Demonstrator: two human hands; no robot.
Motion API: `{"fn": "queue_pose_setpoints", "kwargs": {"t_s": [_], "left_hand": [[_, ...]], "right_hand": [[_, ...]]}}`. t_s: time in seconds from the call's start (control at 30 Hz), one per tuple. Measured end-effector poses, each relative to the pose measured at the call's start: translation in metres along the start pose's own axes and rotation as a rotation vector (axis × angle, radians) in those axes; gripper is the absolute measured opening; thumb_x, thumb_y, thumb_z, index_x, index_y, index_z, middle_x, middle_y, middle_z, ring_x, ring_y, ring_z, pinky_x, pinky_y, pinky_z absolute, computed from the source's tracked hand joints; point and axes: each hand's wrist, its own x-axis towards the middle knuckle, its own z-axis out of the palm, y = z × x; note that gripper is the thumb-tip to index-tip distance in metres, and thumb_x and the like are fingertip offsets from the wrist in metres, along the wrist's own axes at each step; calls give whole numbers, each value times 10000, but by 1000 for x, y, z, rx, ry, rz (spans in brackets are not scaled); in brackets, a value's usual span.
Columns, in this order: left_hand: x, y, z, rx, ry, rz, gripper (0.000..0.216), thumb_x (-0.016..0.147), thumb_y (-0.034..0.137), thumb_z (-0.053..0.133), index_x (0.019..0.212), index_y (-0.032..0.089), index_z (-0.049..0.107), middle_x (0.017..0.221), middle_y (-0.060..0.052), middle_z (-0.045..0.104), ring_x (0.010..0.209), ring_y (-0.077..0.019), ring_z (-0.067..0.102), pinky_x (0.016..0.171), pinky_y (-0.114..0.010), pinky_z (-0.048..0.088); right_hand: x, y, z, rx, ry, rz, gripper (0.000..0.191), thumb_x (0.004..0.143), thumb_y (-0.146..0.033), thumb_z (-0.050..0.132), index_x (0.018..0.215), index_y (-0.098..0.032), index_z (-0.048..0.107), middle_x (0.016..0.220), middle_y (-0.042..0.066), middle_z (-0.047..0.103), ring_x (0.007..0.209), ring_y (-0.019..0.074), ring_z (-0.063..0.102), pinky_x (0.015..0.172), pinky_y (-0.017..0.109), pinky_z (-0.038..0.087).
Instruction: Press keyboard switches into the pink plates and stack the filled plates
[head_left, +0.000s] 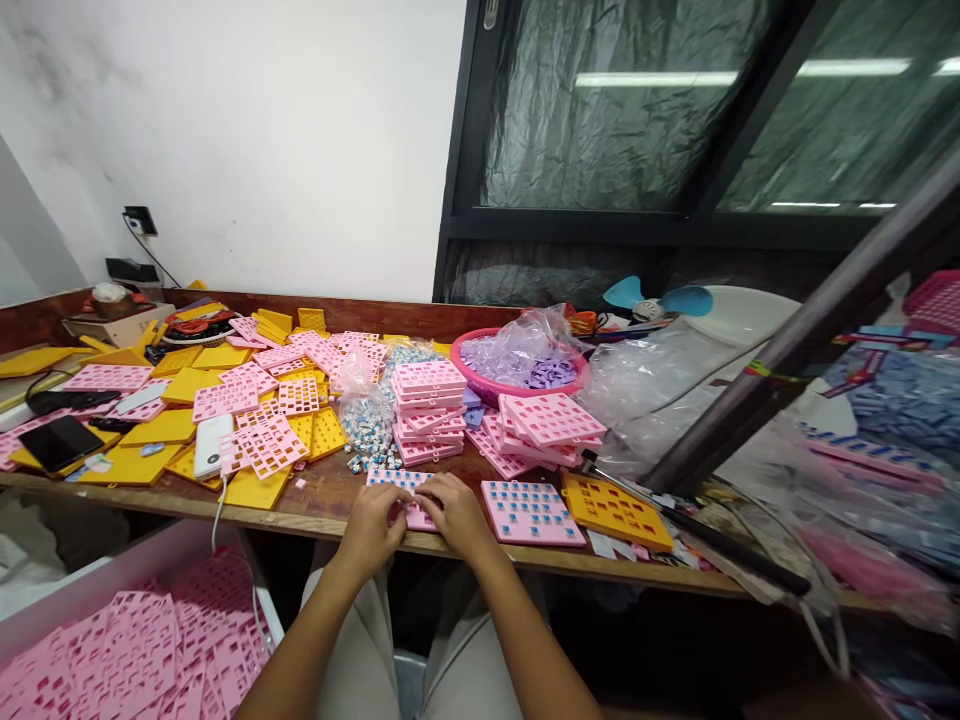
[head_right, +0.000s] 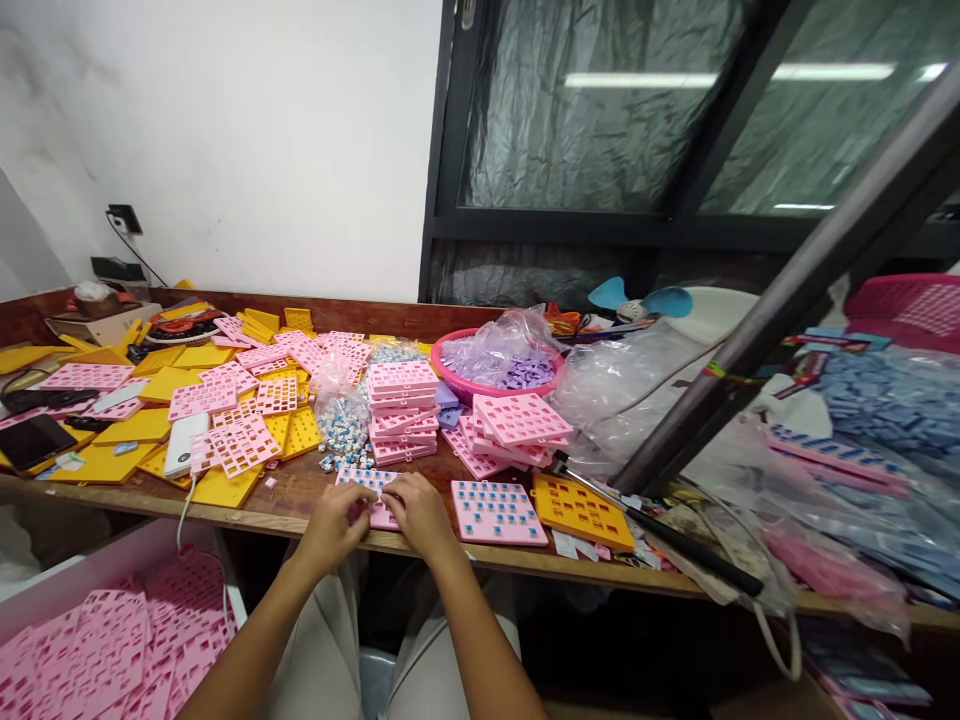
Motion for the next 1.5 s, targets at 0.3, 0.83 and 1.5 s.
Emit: {"fn": "queue_pose_setpoints", "kwargs": {"t_s": [0.3,0.83,1.5], "left_hand": [[2,2,-8,71,-76,16,232,832,136,573,965,248,728,1003,-72,702,923,-229,646,852,-367,483],[5,-12,-7,-48,-35,14,237,893,101,554,949,217,752,933,-68,708,904,-201,648,848,-316,499],[-2,-5,7,458,-62,76,190,918,141,528,933,162,716,996,-110,678,1014,-263,599,908,-423,506]], "right_hand": [[-13,-17,-6,-348,-98,-113,227,998,-227,500,1126,-204,686,1101,102,666,1032,239,561,869,373,473],[-15,-10,-4,-57,-3,8,253,955,-290,584,1161,-221,714,1115,95,681,1071,254,591,958,423,502],[147,-40,67,-480,-583,-61,177,803,-363,753,919,-231,775,918,66,761,890,221,686,736,252,441]]}}
